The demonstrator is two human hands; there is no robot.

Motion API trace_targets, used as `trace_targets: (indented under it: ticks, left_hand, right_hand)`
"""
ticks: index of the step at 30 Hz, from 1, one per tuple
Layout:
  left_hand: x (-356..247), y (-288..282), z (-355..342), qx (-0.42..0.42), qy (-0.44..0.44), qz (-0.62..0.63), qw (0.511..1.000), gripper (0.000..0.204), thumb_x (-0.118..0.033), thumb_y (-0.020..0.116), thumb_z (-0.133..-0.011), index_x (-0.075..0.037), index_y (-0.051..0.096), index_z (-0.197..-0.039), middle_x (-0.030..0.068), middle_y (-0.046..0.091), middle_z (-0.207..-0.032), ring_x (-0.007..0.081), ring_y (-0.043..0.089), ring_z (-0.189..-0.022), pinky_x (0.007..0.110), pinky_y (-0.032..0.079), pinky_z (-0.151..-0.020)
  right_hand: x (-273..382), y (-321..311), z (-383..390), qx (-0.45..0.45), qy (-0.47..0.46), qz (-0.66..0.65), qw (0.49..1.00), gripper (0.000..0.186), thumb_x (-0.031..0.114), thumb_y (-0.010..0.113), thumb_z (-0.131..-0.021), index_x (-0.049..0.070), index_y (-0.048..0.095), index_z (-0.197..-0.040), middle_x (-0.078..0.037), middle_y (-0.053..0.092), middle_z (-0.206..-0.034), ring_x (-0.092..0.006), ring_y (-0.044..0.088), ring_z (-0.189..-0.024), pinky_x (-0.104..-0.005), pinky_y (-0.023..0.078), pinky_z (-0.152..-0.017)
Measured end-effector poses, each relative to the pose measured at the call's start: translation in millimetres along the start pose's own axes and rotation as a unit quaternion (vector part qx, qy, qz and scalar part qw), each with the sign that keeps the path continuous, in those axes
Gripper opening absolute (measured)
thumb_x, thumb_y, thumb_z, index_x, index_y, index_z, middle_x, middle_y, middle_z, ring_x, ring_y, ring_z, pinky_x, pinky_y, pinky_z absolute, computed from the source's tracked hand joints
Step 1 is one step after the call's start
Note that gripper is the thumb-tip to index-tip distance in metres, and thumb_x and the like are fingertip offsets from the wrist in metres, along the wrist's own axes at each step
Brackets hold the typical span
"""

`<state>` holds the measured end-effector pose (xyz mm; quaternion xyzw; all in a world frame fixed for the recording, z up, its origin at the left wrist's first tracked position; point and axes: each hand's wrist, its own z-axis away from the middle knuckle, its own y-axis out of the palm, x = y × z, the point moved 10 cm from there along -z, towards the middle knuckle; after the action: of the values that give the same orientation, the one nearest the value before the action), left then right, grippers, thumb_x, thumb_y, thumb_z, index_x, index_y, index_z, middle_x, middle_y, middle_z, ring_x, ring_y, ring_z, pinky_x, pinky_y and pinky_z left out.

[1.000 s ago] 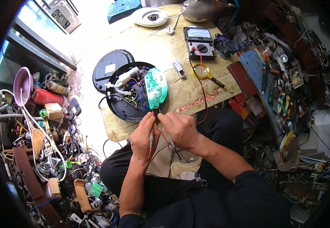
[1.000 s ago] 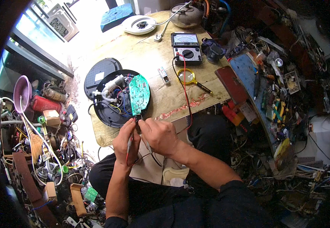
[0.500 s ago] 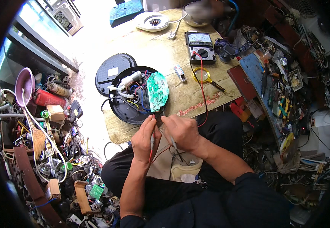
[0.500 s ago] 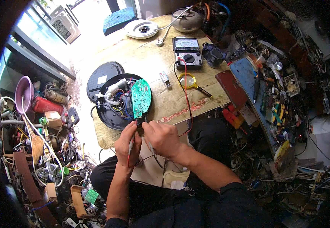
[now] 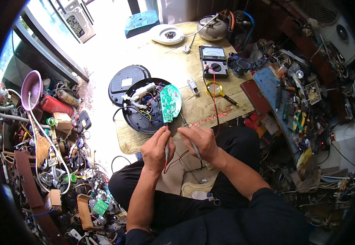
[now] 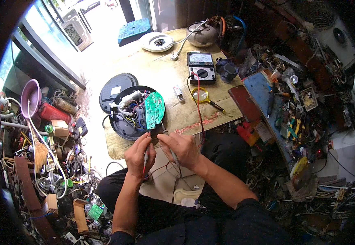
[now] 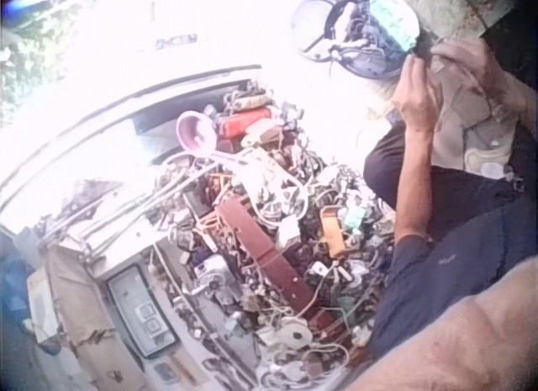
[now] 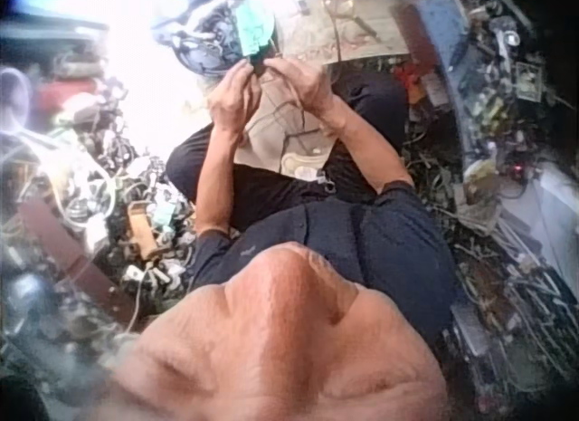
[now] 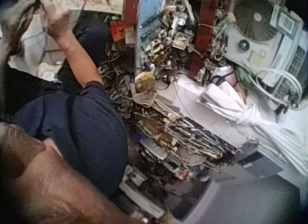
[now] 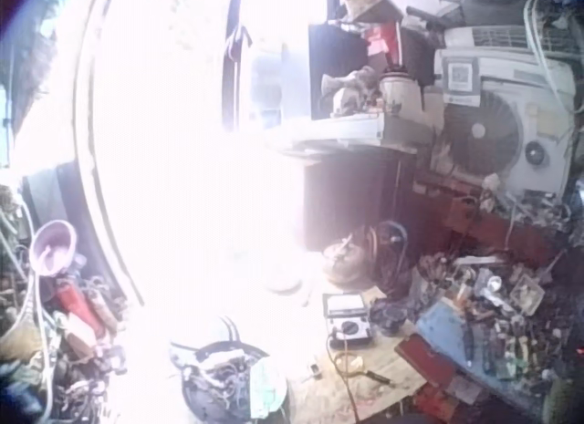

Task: The person uses multimeter probes to test points on a green circuit board placed on a cluttered workbench. They repeatedly touch the probes to various components and wires while seated on the floor.

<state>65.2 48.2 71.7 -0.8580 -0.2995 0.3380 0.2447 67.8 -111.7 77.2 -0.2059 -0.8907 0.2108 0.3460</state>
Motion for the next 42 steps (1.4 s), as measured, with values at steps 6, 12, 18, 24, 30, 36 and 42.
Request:
trace_targets:
  ticks: [6, 12, 18, 24, 30, 36, 42]
  left_hand:
    - [-20.6, -6.8, -0.6, -0.013, 0.051, -0.008, 0.999, 0.037, -0.002, 0.082, -0.076, -0.005, 0.074, -0.111, 0.0146, 0.078, -0.118, 0.0301, 0.079, -0.092, 0.036, 0.063, -0.078]
    - [-39.3, 8.8, 2.6, 0.041, 0.082, 0.033, 0.995, 0.034, -0.011, 0.078, -0.083, -0.004, 0.073, -0.115, 0.0132, 0.076, -0.123, 0.0286, 0.079, -0.096, 0.036, 0.062, -0.079]
    - [-48.7, 39.8, 0.5, 0.093, 0.057, 0.173, 0.979, 0.036, -0.024, 0.068, -0.09, -0.012, 0.078, -0.123, 0.009, 0.078, -0.119, 0.0292, 0.076, -0.099, 0.039, 0.06, -0.083]
    - [-71.7, 48.9, -21.9, 0.154, 0.206, 0.207, 0.944, 0.03, -0.022, 0.07, -0.089, -0.008, 0.069, -0.115, 0.0076, 0.069, -0.098, 0.028, 0.073, -0.087, 0.037, 0.057, -0.069]
    - [-61.2, 78.6, -12.8, 0.117, 0.2, 0.183, 0.955, 0.027, -0.018, 0.072, -0.082, -0.01, 0.067, -0.106, 0.0045, 0.062, -0.088, 0.0216, 0.068, -0.072, 0.035, 0.052, -0.055]
    - [-53.9, 81.9, -21.5, 0.073, 0.153, 0.212, 0.962, 0.021, -0.02, 0.071, -0.078, -0.009, 0.06, -0.092, 0.0059, 0.053, -0.079, 0.0232, 0.062, -0.065, 0.036, 0.048, -0.053]
    - [-42.2, 83.2, -28.7, 0.13, 0.139, 0.24, 0.952, 0.023, -0.024, 0.07, -0.08, -0.008, 0.06, -0.094, 0.0063, 0.053, -0.079, 0.0253, 0.063, -0.065, 0.038, 0.048, -0.054]
  right_hand:
    - [2.0, -10.5, 5.3, -0.017, -0.037, -0.02, 0.999, 0.034, -0.001, 0.077, -0.088, 0.005, 0.071, -0.121, -0.015, 0.072, -0.088, -0.0343, 0.072, -0.072, -0.0426, 0.056, -0.06]
    - [45.3, -29.4, -3.6, -0.009, -0.126, -0.04, 0.991, 0.032, 0.001, 0.077, -0.085, 0.005, 0.073, -0.117, -0.009, 0.068, -0.081, -0.0282, 0.068, -0.063, -0.0384, 0.051, -0.053]
    - [121.9, -8.3, -21.9, 0.062, -0.306, -0.093, 0.945, 0.032, 0.016, 0.075, -0.073, 0.005, 0.077, -0.103, -0.005, 0.061, -0.073, -0.0228, 0.063, -0.061, -0.0355, 0.05, -0.053]
    - [153.0, 30.1, -18.7, 0.13, -0.342, -0.136, 0.921, 0.012, 0.02, 0.071, -0.081, 0.008, 0.07, -0.085, -0.006, 0.064, -0.076, -0.0226, 0.066, -0.065, -0.0402, 0.052, -0.054]
    - [120.7, 46.3, -5.0, 0.172, -0.304, -0.135, 0.927, 0.01, 0.019, 0.074, -0.083, 0.009, 0.073, -0.086, -0.005, 0.069, -0.08, -0.0213, 0.068, -0.067, -0.0364, 0.053, -0.058]
    - [111.1, 49.1, -15.5, 0.184, -0.287, -0.146, 0.929, 0.016, 0.019, 0.074, -0.082, 0.009, 0.076, -0.093, -0.007, 0.073, -0.087, -0.0202, 0.07, -0.068, -0.0349, 0.055, -0.057]
    - [105.9, 54.6, -33.3, 0.17, -0.273, -0.145, 0.936, 0.022, 0.018, 0.072, -0.083, 0.006, 0.075, -0.1, -0.007, 0.073, -0.091, -0.0202, 0.072, -0.075, -0.034, 0.056, -0.058]
